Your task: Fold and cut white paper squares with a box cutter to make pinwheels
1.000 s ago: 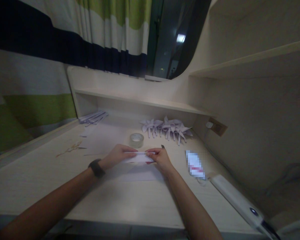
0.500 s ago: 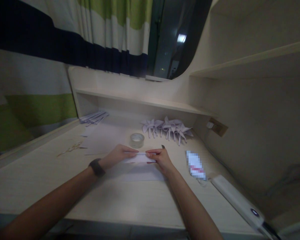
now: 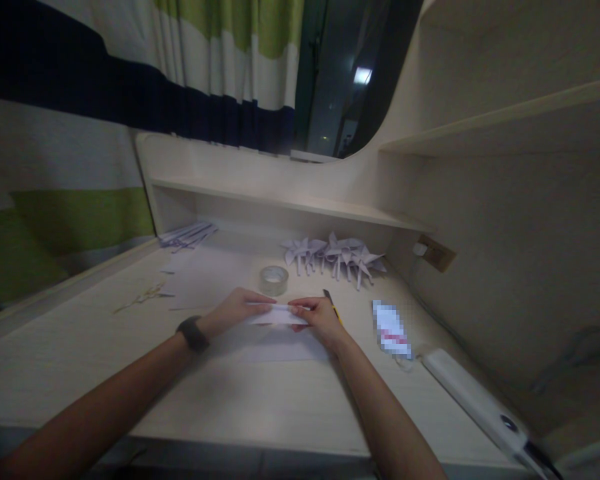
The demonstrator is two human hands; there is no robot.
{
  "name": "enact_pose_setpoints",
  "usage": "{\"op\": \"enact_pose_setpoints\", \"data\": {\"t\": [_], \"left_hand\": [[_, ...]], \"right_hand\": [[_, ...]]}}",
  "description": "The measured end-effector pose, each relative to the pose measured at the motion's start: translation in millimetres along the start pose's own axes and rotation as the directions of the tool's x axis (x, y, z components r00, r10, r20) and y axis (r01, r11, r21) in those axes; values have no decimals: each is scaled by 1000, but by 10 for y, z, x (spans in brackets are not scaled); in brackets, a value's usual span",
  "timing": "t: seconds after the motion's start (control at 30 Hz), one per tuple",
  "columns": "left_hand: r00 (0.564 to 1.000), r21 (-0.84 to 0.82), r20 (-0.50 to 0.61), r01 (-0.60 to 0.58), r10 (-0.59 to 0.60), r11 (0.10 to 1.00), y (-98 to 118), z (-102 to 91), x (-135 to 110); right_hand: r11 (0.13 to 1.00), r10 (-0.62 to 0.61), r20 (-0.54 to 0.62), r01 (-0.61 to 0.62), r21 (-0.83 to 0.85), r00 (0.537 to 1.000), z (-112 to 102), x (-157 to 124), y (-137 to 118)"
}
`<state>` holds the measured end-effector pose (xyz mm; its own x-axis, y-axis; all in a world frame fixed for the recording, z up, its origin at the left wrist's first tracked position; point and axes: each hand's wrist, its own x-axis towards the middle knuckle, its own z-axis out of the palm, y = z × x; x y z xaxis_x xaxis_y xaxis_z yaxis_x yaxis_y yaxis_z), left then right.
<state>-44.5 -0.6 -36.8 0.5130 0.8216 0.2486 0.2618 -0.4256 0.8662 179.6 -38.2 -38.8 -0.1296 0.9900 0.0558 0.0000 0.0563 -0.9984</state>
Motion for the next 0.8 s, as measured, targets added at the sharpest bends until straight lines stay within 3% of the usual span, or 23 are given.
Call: {"op": "enact_pose_setpoints", "data": {"t": [0.1,0.3,0.8], "left_hand": [[1000,15,2,4,-4,1000,22,-11,-4],[1000,3,8,-17,17,1000,28,-16,3],[998,-133,25,57,-54,990,66,-6,-22]], "right_hand": [[999,-25,53,27,-28,998,-32,-1,-6],[998,-7,17,8,-69,1000,-41,-6,-37],[999,18,16,-18,27,1000,-52,-21,-46]]}}
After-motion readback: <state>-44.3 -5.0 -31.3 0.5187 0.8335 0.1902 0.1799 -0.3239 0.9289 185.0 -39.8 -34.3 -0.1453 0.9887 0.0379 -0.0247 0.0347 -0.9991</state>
